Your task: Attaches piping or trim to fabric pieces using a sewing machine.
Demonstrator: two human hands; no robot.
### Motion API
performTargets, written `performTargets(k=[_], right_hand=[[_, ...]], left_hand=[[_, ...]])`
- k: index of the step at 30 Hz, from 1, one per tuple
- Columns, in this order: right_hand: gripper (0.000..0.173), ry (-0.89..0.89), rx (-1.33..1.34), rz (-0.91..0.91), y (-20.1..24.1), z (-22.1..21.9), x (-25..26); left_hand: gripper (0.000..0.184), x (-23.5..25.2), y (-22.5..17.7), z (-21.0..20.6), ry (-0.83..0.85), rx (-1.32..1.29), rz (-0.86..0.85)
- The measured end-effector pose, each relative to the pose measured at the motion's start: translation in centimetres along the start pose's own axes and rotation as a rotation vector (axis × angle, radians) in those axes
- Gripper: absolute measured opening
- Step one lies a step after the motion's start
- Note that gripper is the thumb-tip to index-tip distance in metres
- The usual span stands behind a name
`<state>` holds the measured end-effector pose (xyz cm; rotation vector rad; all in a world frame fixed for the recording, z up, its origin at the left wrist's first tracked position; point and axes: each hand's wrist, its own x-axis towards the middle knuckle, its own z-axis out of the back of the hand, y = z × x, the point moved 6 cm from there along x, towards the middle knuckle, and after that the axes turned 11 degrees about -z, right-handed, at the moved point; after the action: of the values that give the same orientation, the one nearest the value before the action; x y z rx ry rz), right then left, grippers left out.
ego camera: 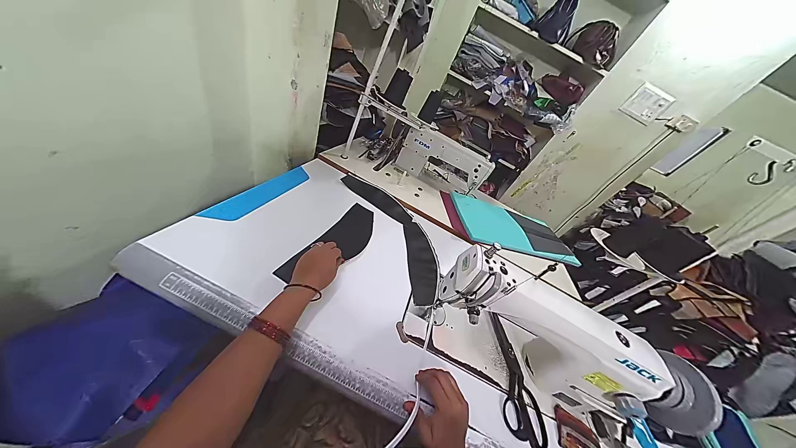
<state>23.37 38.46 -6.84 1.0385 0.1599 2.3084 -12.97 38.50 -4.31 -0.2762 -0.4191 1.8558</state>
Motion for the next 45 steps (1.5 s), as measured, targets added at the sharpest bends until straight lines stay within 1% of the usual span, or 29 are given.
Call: performTargets(k=[4,8,11,13,15,19,23,25,27,29,32,36,39,41,42,44,45], right_hand=[[0.062,-0.013,0.002,0.014,-0.1,-0.1,-0.1],[0.061,-0.026,-0.007,0.018,-0.1,0.0,-0.2],[0.06,-0.029,0.011,0.01,-0.2,0.0,-0.1],[0.059,-0.032,0.014,0.006,-0.3,0.1,-0.1],[0.06,-0.035,0.005,0.007,-0.2,0.0,-0.1],[0.061,-0.037,0.003,0.006,-0.1,0.0,-0.1],[0.06,-0.048,0.017,0.008,-0.2,0.1,-0.1],[0.061,-0.053,0.013,0.005,-0.2,0.1,-0.1],[0.061,-0.049,0.014,0.008,-0.1,0.1,-0.2],[0.061,-0.052,0.015,0.012,-0.2,0.0,-0.2],[0.062,-0.052,0.016,0.008,-0.2,0.0,-0.2],[0.064,-0.055,0.015,0.006,-0.1,0.1,-0.2],[0.062,-0.06,0.021,0.005,-0.2,0.1,-0.2],[0.062,-0.062,0.03,0.001,-0.2,0.2,-0.2],[0.062,-0.065,0.036,-0.003,-0.2,0.3,-0.2],[0.062,-0.075,0.052,-0.017,-0.3,0.4,0.0],[0.062,-0.079,0.067,-0.031,-0.5,0.4,0.1]], left_hand=[[0.035,0.5,0.5,0.1,0.001,-0.022,0.058],[0.036,-0.2,-0.3,0.1,-0.001,-0.012,0.063],[0.034,-2.1,-2.5,-0.3,-0.004,-0.022,-0.011],[0.033,-3.6,-4.1,-1.0,0.02,0.008,-0.071],[0.034,-4.7,-4.8,-2.0,0.05,0.055,-0.117],[0.035,-5.1,-4.4,-2.5,0.047,0.086,-0.161],[0.03,-4.7,-3.7,-1.5,0.059,-0.023,-0.115],[0.027,-4.4,-3.1,-1.3,0.077,-0.028,-0.102],[0.026,-4.1,-2.8,-1.4,0.101,-0.01,-0.091],[0.03,-3.9,-2.7,-1.5,0.113,0.021,-0.085],[0.036,-3.7,-3.0,-1.7,0.078,0.11,-0.133],[0.029,-3.5,-3.6,-1.7,0.057,0.193,-0.199],[0.029,-3.3,-3.7,-1.4,0.048,0.193,-0.183],[0.031,-3.3,-3.0,-0.7,-0.016,0.08,-0.122],[0.032,-3.6,-2.6,-0.1,-0.096,0.008,-0.108],[0.031,-4.7,-3.2,1.4,-0.306,-0.069,-0.158],[0.029,-5.5,-4.4,2.0,-0.362,-0.071,-0.218]])
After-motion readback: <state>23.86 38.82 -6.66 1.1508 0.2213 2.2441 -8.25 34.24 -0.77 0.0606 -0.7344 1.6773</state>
